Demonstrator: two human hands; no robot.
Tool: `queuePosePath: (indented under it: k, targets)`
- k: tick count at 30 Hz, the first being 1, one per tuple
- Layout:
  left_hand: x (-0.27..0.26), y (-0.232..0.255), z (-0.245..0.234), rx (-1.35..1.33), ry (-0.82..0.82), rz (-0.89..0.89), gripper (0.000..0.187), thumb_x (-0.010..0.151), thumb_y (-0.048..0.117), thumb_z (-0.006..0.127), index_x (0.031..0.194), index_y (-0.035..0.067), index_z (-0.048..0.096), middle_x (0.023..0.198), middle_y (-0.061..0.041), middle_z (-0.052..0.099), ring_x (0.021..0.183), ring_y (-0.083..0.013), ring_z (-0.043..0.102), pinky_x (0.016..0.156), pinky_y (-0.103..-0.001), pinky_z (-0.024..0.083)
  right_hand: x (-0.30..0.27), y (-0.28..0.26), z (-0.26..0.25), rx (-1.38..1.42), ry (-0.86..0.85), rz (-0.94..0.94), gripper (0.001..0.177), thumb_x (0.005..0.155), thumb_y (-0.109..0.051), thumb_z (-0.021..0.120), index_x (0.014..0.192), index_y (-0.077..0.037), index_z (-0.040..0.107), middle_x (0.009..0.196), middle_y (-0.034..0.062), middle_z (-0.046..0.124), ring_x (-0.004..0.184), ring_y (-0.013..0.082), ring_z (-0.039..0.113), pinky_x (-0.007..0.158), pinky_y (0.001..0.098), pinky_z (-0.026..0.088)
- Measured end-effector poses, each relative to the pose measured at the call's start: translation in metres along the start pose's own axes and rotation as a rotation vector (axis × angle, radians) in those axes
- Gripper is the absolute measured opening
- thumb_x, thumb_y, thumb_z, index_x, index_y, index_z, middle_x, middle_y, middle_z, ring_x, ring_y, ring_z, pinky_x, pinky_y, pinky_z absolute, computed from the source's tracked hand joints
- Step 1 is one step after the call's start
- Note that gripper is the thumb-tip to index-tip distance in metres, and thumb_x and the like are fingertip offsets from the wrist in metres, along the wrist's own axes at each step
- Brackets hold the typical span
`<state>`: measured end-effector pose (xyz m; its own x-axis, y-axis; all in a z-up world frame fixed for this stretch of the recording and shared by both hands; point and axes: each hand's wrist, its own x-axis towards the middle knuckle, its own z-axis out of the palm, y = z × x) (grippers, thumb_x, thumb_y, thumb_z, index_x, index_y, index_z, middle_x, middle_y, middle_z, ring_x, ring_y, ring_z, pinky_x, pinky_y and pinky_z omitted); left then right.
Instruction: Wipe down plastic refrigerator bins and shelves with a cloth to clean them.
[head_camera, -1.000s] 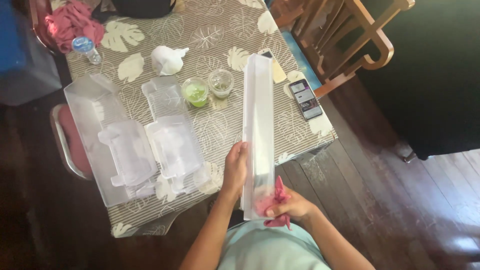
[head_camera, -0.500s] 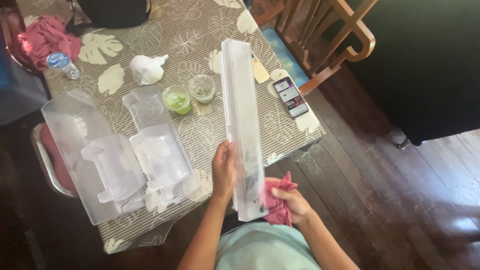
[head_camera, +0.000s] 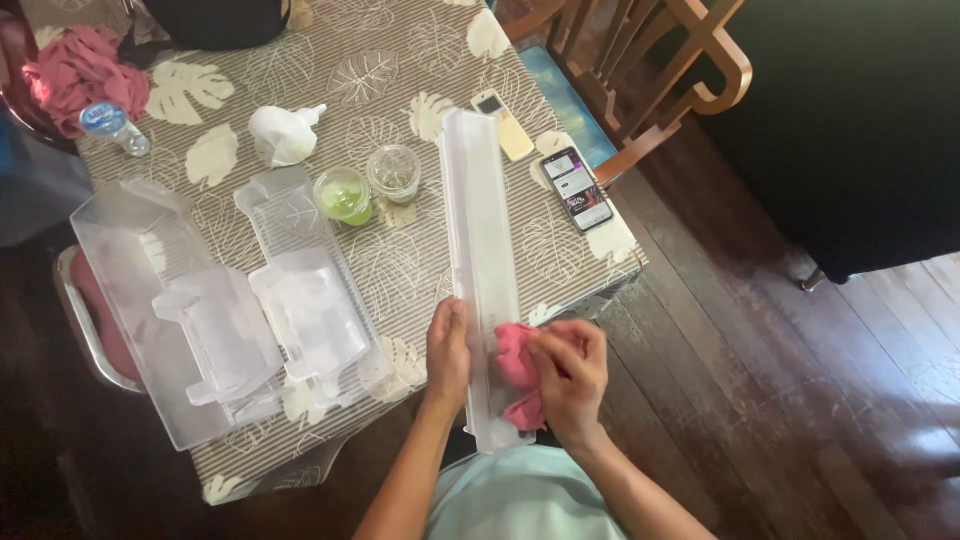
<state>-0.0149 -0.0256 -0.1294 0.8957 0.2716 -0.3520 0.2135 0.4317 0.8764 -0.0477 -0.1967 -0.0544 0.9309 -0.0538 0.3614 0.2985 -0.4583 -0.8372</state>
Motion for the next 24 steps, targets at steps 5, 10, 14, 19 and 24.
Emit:
queuePosePath:
  k: [5,10,14,19,24]
  targets:
    - [-0.005,0.022,0.003,0.059,0.076,0.014,0.044,0.104,0.037,0.053,0.128,0.001,0.060,0.112,0.001,0.064,0.101,-0.0084,0.057,0.090,-0.024,0.045,0.019,-0.063,-0.020,-0.109,-0.234,-0.265,0.048,0.078,-0.017,0.084,0.121,-0.003,0.067,0.125,0.0178,0.062,0.114,0.0349,0.060,0.095,0.0441,0.052]
    - [-0.003,0.029,0.003,0.065,0.070,0.049,0.042,0.106,0.038,0.051,0.120,0.000,0.064,0.103,-0.002,0.064,0.095,-0.0108,0.057,0.086,-0.026,0.047,-0.006,-0.046,-0.035,-0.156,-0.404,-0.352,0.054,0.074,-0.017,0.087,0.123,-0.005,0.069,0.120,0.0161,0.062,0.106,0.0370,0.059,0.092,0.0447,0.052]
    - [-0.003,0.025,0.000,0.056,0.047,0.034,0.038,0.106,0.037,0.052,0.117,0.002,0.064,0.095,0.000,0.062,0.085,-0.0096,0.056,0.075,-0.025,0.047,0.012,-0.044,-0.045,-0.097,-0.539,-0.559,0.048,0.078,-0.017,0.084,0.123,-0.009,0.072,0.123,0.0108,0.064,0.108,0.0313,0.063,0.094,0.0438,0.053]
    - [-0.020,0.053,0.016,0.076,-0.124,-0.014,0.034,0.107,0.037,0.051,0.113,0.006,0.065,0.085,0.003,0.061,0.071,-0.0058,0.054,0.061,-0.022,0.045,0.087,-0.024,-0.018,-0.166,-0.471,-0.658,0.034,0.079,-0.010,0.076,0.112,-0.016,0.079,0.132,0.0085,0.069,0.108,0.0241,0.065,0.089,0.0430,0.051]
    - [-0.023,0.054,0.015,-0.113,-0.198,-0.249,0.027,0.106,0.040,0.053,0.106,0.014,0.060,0.066,0.003,0.052,0.048,-0.0073,0.046,0.040,-0.024,0.038,0.140,-0.020,-0.002,-0.223,-0.264,-0.418,0.035,0.090,-0.013,0.078,0.125,-0.008,0.073,0.126,0.0113,0.065,0.105,0.0326,0.061,0.093,0.0409,0.052]
